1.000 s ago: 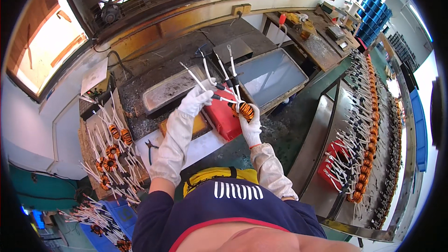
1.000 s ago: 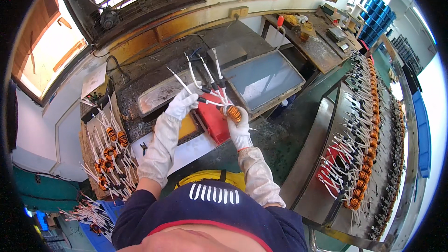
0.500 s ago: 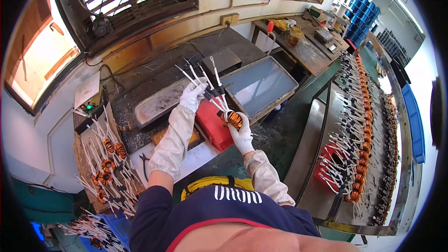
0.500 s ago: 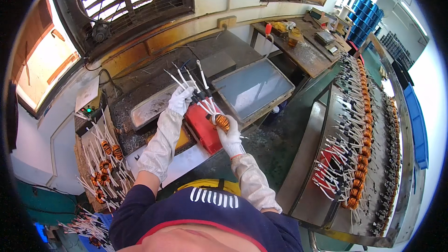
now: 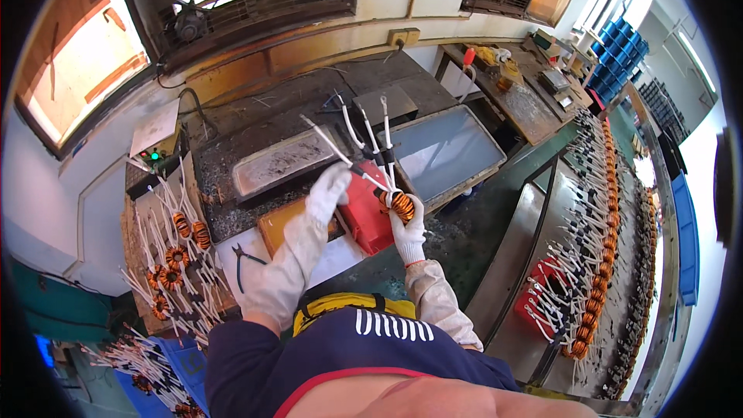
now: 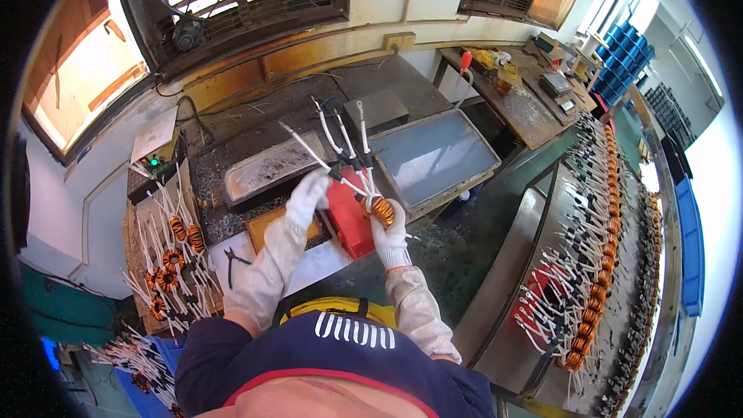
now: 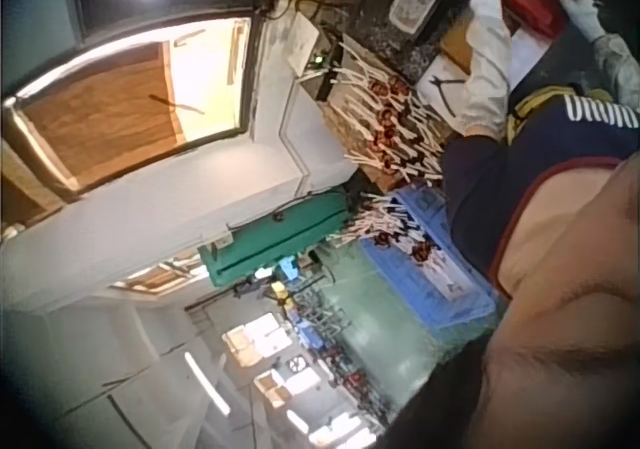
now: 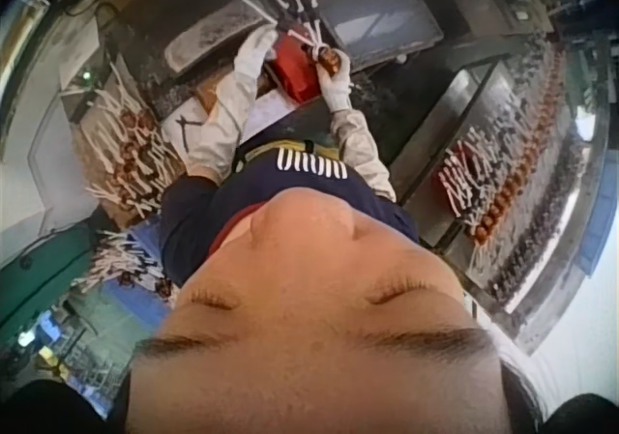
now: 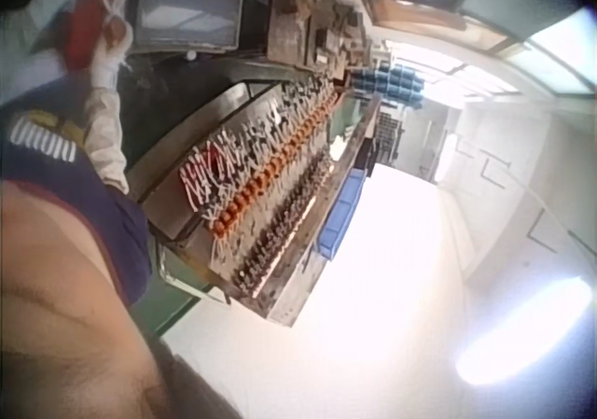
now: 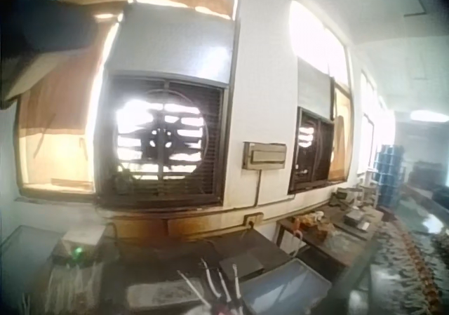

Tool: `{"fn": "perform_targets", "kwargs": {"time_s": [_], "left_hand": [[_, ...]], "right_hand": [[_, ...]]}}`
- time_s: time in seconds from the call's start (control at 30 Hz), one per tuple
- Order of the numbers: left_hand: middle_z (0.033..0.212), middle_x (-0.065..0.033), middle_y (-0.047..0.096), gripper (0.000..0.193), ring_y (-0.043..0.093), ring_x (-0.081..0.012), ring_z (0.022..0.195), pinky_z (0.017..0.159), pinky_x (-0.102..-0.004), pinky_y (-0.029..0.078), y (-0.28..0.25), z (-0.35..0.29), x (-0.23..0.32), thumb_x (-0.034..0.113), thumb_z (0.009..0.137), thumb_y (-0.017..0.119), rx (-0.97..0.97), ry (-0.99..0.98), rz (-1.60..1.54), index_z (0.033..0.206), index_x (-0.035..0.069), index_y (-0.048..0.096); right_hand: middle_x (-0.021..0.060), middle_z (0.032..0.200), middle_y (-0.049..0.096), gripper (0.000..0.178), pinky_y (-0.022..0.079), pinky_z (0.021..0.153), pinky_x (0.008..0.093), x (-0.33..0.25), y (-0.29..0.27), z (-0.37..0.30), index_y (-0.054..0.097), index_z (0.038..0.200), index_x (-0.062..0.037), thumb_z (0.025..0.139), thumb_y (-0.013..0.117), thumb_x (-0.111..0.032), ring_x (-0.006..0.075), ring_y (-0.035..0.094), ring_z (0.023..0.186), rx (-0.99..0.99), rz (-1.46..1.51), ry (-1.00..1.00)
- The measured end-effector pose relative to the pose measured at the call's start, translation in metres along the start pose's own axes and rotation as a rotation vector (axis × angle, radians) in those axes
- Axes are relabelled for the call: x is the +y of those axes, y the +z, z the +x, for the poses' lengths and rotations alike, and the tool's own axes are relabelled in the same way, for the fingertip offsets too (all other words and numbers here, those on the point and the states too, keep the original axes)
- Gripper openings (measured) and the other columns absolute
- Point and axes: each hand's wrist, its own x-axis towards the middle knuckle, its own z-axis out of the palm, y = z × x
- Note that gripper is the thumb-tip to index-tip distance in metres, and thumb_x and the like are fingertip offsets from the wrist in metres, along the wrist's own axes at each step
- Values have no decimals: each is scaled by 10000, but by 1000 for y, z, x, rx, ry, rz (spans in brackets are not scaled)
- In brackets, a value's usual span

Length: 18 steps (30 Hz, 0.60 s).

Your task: The person repeatedly picks up copper-wound electrical components with white wires, places them into a red fixture, and applies heat to the wire ends, producing visible smoke. They then remove the components and place them onto a metal rack or into a blue bin. The process is repeated multiple times throughout the clip.

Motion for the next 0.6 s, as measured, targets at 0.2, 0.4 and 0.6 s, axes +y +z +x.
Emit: {"fn": "perform_targets", "kwargs": {"time_s": [0.2,0.4,0.6], "left_hand": [[1038,-4,664,366,577,-69,756,633,-234,495,-7,-100,-13,322,951,604,-278,-191,155,1232,89,623],[1016,-81,678,308,642,-145,848,742,-282,530,-78,-156,-36,271,934,617,-2,18,577,1174,80,644],[1065,-168,631,374,609,-364,1016,892,-412,490,-138,-233,-20,374,900,579,240,-351,1080,1164,113,621]], "right_hand": [[99,1191,550,505,463,960,320,19,0,1,453,1281,-54,835,685,-2,190,575,1076,19,31,-27],[94,1167,558,481,442,973,324,13,7,1,467,1273,-56,844,679,-2,185,561,1079,20,24,-44],[133,1202,557,519,448,987,354,33,4,0,447,1300,-29,844,693,8,222,561,1086,76,-9,-115]]}}
